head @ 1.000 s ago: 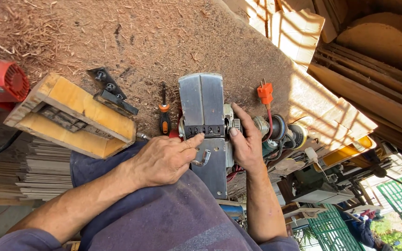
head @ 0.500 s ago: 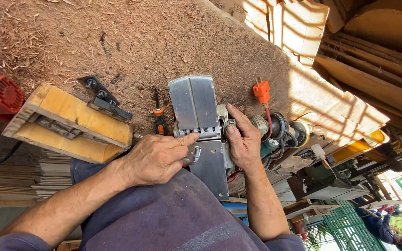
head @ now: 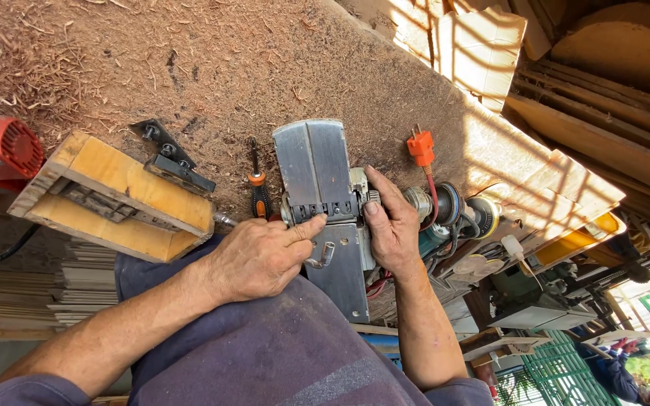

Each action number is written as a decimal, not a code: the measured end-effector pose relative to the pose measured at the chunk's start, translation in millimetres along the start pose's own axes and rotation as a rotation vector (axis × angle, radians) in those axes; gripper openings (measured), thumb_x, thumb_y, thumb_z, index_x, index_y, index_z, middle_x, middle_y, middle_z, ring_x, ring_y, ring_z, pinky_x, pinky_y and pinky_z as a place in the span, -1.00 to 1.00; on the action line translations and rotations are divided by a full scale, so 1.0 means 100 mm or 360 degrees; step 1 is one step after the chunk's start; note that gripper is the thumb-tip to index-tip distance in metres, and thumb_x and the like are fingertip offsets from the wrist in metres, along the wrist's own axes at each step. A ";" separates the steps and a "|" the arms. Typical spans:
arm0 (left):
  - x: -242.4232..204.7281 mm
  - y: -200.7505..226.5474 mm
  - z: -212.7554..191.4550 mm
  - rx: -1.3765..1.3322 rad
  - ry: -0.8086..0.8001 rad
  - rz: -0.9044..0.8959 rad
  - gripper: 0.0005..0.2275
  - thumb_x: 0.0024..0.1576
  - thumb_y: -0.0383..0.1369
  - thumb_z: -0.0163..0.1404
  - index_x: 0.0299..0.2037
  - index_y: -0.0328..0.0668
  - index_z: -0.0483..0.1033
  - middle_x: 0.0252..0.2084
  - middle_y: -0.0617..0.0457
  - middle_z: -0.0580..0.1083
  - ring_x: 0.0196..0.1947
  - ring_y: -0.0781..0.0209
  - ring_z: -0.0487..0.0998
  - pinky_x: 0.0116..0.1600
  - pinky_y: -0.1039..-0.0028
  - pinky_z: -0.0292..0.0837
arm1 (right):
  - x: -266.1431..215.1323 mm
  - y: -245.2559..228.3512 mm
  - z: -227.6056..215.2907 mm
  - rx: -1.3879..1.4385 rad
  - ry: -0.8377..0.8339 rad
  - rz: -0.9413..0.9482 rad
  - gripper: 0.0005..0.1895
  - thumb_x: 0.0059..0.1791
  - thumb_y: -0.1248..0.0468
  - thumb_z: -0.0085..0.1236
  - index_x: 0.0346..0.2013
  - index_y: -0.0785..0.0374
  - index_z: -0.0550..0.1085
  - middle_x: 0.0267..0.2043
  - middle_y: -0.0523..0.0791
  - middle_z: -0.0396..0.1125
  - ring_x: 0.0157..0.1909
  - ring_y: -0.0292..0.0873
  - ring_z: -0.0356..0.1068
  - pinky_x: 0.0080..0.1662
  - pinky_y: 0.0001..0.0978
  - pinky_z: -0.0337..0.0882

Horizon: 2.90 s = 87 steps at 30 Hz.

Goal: Repairing and adjusting blades on an electric hand planer at a workbench.

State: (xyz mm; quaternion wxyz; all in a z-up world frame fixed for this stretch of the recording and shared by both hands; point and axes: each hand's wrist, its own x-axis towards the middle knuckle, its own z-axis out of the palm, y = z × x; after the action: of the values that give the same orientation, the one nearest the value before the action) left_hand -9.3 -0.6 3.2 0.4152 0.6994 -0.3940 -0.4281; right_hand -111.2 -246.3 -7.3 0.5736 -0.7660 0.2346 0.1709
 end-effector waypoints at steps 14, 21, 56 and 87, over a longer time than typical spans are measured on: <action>-0.06 -0.11 -0.02 0.0063 -0.0058 0.0026 -0.91 0.12 -0.36 -0.08 -0.41 -0.11 0.42 0.32 0.00 0.44 -0.44 0.05 0.63 -0.33 0.27 0.54 | -0.01 -0.03 0.06 -0.0066 0.0019 0.0028 -0.51 0.15 0.16 -0.09 0.35 0.28 0.34 0.28 0.15 0.32 0.36 0.14 0.25 0.31 0.06 0.24; -0.06 -0.18 0.00 0.0210 0.0007 0.0195 -0.91 0.11 -0.31 -0.04 -0.40 -0.08 0.40 0.29 0.00 0.45 -0.45 0.03 0.58 -0.35 0.25 0.48 | 0.02 -0.13 0.08 -0.0090 -0.0012 0.0072 -0.50 0.16 0.13 -0.17 0.35 0.32 0.33 0.28 0.20 0.29 0.37 0.24 0.23 0.32 0.16 0.20; 0.06 -0.25 0.13 -0.0525 0.0470 -0.1210 -0.25 0.09 0.22 0.11 0.05 -0.51 0.34 -0.06 -0.46 0.38 -0.06 -0.39 0.54 -0.01 -0.09 0.45 | 0.24 -0.39 -0.06 -0.0311 -0.0353 0.0437 -0.30 0.01 0.11 0.11 0.41 0.28 0.22 0.32 0.28 0.22 0.36 0.44 0.18 0.30 0.36 0.17; 0.29 -0.04 0.14 -0.1089 0.0594 -0.1395 -0.48 -0.06 -0.06 0.36 -0.10 -0.25 0.43 -0.24 -0.37 0.57 -0.12 -0.34 0.62 -0.04 0.03 0.51 | 0.11 -0.13 -0.07 0.0013 -0.0324 0.0270 -0.38 0.14 0.09 -0.17 0.47 0.25 0.15 0.37 0.21 0.21 0.45 0.26 0.09 0.39 0.20 0.07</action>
State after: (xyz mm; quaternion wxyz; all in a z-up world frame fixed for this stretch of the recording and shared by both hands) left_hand -12.4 -29.4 -12.4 0.4641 0.6868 0.1723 -0.5323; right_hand -94.5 -251.6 -1.1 0.5810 -0.7197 0.2399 0.2949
